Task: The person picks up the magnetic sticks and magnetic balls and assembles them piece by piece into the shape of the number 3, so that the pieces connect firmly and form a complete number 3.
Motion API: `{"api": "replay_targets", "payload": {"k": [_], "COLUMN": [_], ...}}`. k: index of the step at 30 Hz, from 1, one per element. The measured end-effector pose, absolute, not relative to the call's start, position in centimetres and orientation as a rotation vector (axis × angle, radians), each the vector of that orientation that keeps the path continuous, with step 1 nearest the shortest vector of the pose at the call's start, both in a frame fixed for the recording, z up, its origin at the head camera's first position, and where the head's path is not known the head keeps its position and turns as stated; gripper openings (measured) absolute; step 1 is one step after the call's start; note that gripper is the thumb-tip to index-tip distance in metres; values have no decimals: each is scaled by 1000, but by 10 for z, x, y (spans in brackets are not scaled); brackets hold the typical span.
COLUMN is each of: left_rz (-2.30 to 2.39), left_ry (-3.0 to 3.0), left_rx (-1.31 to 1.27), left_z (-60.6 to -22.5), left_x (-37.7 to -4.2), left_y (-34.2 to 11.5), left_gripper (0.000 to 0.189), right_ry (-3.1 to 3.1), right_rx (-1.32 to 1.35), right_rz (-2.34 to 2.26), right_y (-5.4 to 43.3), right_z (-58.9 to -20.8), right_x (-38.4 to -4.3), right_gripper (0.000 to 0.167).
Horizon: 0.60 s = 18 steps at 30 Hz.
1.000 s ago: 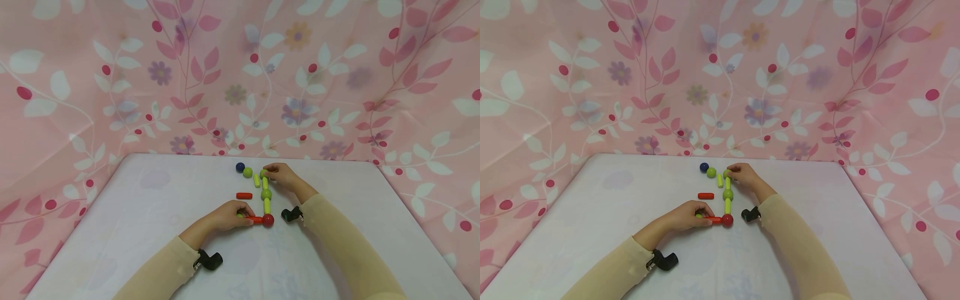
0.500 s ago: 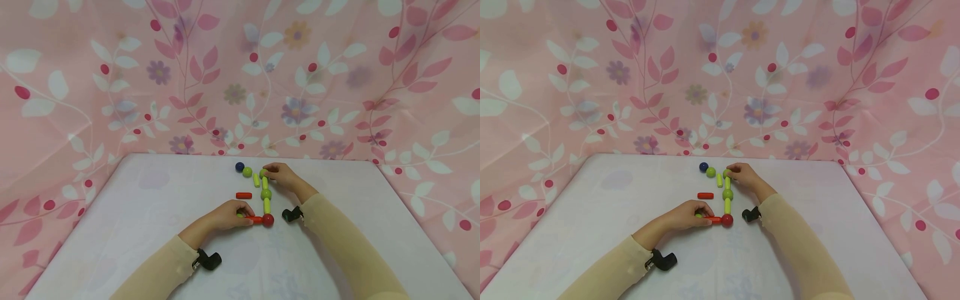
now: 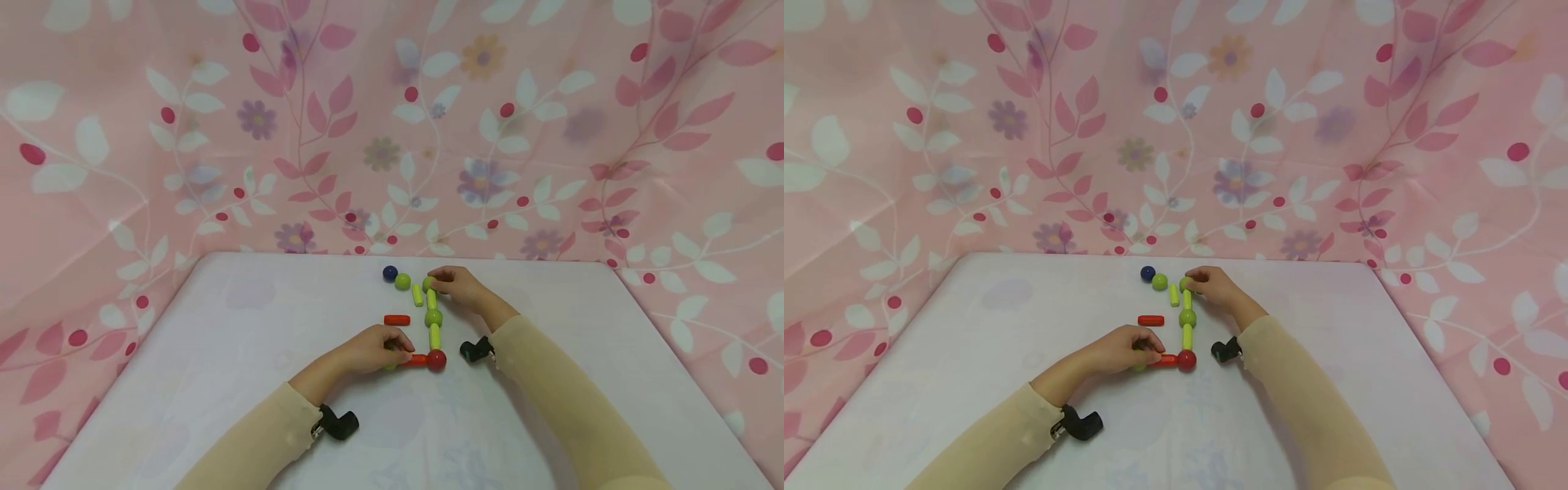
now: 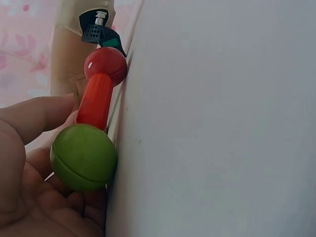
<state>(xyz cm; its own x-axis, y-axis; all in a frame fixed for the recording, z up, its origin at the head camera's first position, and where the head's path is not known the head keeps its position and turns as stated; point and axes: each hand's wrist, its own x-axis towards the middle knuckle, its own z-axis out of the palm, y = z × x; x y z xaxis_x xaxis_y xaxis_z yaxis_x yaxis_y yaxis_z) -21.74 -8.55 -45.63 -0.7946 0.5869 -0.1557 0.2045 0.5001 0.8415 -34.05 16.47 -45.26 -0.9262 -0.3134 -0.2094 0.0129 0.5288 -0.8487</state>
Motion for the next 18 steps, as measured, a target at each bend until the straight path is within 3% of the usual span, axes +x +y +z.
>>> {"api": "replay_targets", "payload": {"k": [18], "left_rz": [1355], "left_ry": [2466], "left_rx": [504], "left_z": [-434], "left_x": [-264], "left_y": [-79], "left_gripper": [22], "right_ry": [2430], "right_rx": [-252], "right_rz": [-1349], "right_y": [166], "right_z": [-454], "right_x": [-342], "right_gripper": [39]}}
